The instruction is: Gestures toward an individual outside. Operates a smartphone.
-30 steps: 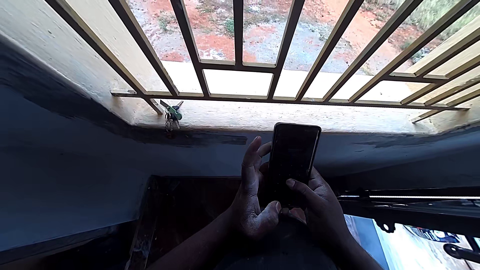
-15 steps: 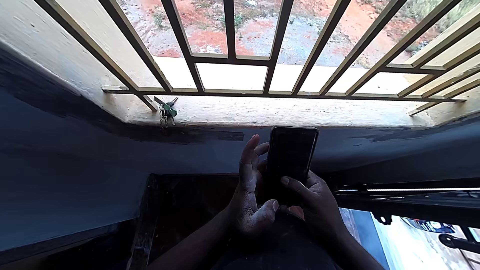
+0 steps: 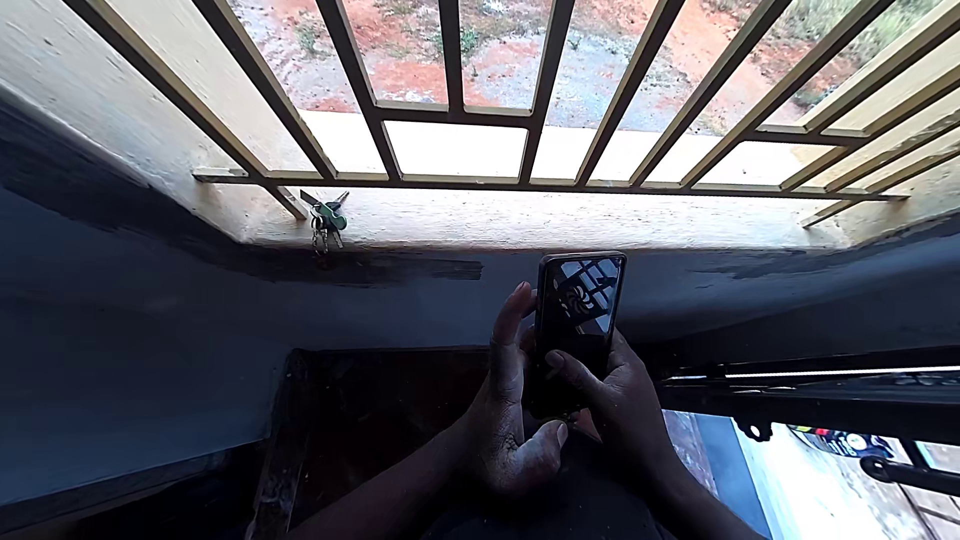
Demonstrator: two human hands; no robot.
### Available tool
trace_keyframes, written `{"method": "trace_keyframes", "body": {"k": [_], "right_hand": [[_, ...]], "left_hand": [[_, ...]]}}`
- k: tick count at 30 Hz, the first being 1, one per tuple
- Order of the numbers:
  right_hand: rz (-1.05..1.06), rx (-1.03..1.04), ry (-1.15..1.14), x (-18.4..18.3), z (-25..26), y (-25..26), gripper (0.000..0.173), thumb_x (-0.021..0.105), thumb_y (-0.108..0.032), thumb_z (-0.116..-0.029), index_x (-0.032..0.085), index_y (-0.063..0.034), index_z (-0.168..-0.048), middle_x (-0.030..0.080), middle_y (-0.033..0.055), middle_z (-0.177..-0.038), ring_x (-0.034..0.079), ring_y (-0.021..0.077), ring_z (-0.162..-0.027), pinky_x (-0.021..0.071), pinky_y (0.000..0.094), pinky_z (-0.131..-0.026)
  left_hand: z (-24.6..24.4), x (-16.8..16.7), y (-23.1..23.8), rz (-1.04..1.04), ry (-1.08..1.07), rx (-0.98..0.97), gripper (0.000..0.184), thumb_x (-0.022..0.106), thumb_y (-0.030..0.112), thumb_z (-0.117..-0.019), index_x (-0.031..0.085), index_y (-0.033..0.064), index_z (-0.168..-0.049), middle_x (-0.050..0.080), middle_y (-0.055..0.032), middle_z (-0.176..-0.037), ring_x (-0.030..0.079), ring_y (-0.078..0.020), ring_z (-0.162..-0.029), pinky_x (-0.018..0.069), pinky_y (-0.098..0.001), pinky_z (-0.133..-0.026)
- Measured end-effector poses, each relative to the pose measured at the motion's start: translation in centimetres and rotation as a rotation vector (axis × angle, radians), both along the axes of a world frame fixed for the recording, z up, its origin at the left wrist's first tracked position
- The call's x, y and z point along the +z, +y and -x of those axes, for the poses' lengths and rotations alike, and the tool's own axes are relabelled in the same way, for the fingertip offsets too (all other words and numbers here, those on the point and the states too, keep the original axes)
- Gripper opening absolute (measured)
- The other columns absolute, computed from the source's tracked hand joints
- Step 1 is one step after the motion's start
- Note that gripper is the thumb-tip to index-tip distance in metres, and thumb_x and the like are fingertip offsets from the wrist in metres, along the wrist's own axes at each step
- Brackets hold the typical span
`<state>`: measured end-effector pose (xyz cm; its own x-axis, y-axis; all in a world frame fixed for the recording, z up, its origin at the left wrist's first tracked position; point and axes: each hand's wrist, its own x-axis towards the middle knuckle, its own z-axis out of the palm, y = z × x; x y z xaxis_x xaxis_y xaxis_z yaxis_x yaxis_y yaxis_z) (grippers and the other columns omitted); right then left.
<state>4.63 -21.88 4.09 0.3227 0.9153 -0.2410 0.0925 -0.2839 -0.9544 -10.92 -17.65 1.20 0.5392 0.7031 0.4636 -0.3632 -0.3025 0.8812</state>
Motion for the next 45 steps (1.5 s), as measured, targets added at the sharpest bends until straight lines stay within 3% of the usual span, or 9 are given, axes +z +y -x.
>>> {"method": "trace_keyframes", "body": {"k": [4, 10, 15, 18, 22, 26, 34, 41, 45], "right_hand": [[-0.037, -0.014, 0.126, 0.2, -0.1, -0.2, 0.042, 0.051, -0.051, -0.1022, 0.07, -0.0147, -0.114, 0.074, 0.0071, -0.09, 0.073, 0.0169, -0.08, 0.0618, 0.0315, -0.069], [0.036, 0.073, 0.061, 0.1, -0.2, -0.5, 0.045, 0.08, -0.037, -0.083, 0.067, -0.0161, -0.12, 0.076, 0.0048, -0.094, 0.075, 0.0177, -0.083, 0.0641, 0.0337, -0.071], [0.084, 0.102, -0.017, 0.0, -0.2, -0.6, 0.063, 0.086, -0.034, -0.075, 0.059, -0.0202, -0.13, 0.075, 0.0002, -0.096, 0.074, 0.0122, -0.084, 0.0632, 0.0288, -0.071], [0.021, 0.152, 0.082, -0.1, -0.6, -0.8, 0.071, 0.086, -0.036, -0.0773, 0.053, -0.0218, -0.139, 0.074, 0.0025, -0.105, 0.074, 0.0157, -0.091, 0.064, 0.0307, -0.075], [-0.087, 0.248, 0.419, -0.2, -1.2, -1.2, 0.081, 0.077, -0.013, -0.0849, 0.035, -0.0201, -0.154, 0.066, 0.0163, -0.121, 0.073, 0.0281, -0.091, 0.066, 0.0379, -0.066], [-0.15, 0.278, 0.545, -0.6, -1.4, -1.3, 0.091, 0.068, -0.001, -0.084, 0.021, -0.0211, -0.16, 0.057, 0.0173, -0.134, 0.072, 0.0292, -0.097, 0.0659, 0.0407, -0.065], [-0.146, 0.254, 0.519, -0.7, -1.4, -1.4, 0.092, 0.067, 0.0, -0.084, 0.021, -0.0246, -0.159, 0.061, 0.0168, -0.131, 0.073, 0.0293, -0.094, 0.0653, 0.0388, -0.061], [-0.066, 0.199, 0.3, -0.4, -0.9, -1.2, 0.107, 0.081, -0.002, -0.0784, 0.021, -0.0351, -0.16, 0.062, 0.0116, -0.131, 0.074, 0.0286, -0.082, 0.0662, 0.0383, -0.058], [-0.128, 0.228, 0.414, -0.7, -0.9, -1.3, 0.094, 0.075, -0.01, -0.0873, 0.02, -0.0289, -0.161, 0.06, 0.0142, -0.132, 0.074, 0.0275, -0.085, 0.0651, 0.0367, -0.058]], "left_hand": [[0.1, -0.1, -0.1, 0.044, -0.023, 0.002, 0.103, 0.062, 0.019, -0.0837, -0.002, 0.0345, -0.163, 0.021, -0.0132, -0.165, 0.042, -0.035, -0.145, 0.0515, -0.0554, -0.109], [0.2, -0.1, -0.1, 0.135, -0.056, 0.008, 0.102, 0.064, 0.02, -0.0848, 0.0, 0.0359, -0.163, 0.025, -0.0124, -0.163, 0.048, -0.0339, -0.14, 0.0554, -0.0522, -0.104], [0.1, 0.0, 0.0, 0.251, -0.125, 0.006, 0.103, 0.066, 0.018, -0.0831, 0.002, 0.0335, -0.162, 0.025, -0.0109, -0.163, 0.048, -0.0323, -0.14, 0.055, -0.0506, -0.103], [0.1, 0.2, 0.1, 0.275, -0.139, 0.01, 0.103, 0.066, 0.017, -0.0824, 0.003, 0.0338, -0.162, 0.027, -0.0098, -0.163, 0.049, -0.0322, -0.139, 0.0552, -0.0504, -0.103], [0.2, 0.2, 0.6, 0.317, -0.166, 0.026, 0.102, 0.066, 0.017, -0.0828, 0.005, 0.0343, -0.162, 0.029, -0.009, -0.162, 0.05, -0.0308, -0.138, 0.0557, -0.049, -0.102], [0.2, 0.1, 0.9, 0.372, -0.192, 0.02, 0.103, 0.068, 0.018, -0.0822, 0.005, 0.0351, -0.162, 0.028, -0.01, -0.162, 0.049, -0.0305, -0.138, 0.0559, -0.049, -0.1], [0.0, 0.5, 0.8, 0.409, -0.193, -0.004, 0.103, 0.067, 0.015, -0.0815, 0.006, 0.0345, -0.162, 0.03, -0.0093, -0.16, 0.051, -0.0279, -0.136, 0.0568, -0.0462, -0.099], [0.0, 0.4, 0.8, 0.433, -0.195, -0.012, 0.105, 0.067, 0.012, -0.0797, 0.005, 0.0333, -0.162, 0.028, -0.0113, -0.161, 0.051, -0.0306, -0.137, 0.0572, -0.0494, -0.098], [0.0, 0.3, 0.8, 0.438, -0.209, -0.019, 0.104, 0.066, 0.01, -0.0803, 0.006, 0.0326, -0.162, 0.03, -0.01, -0.16, 0.054, -0.0282, -0.134, 0.0578, -0.0462, -0.098]]}}
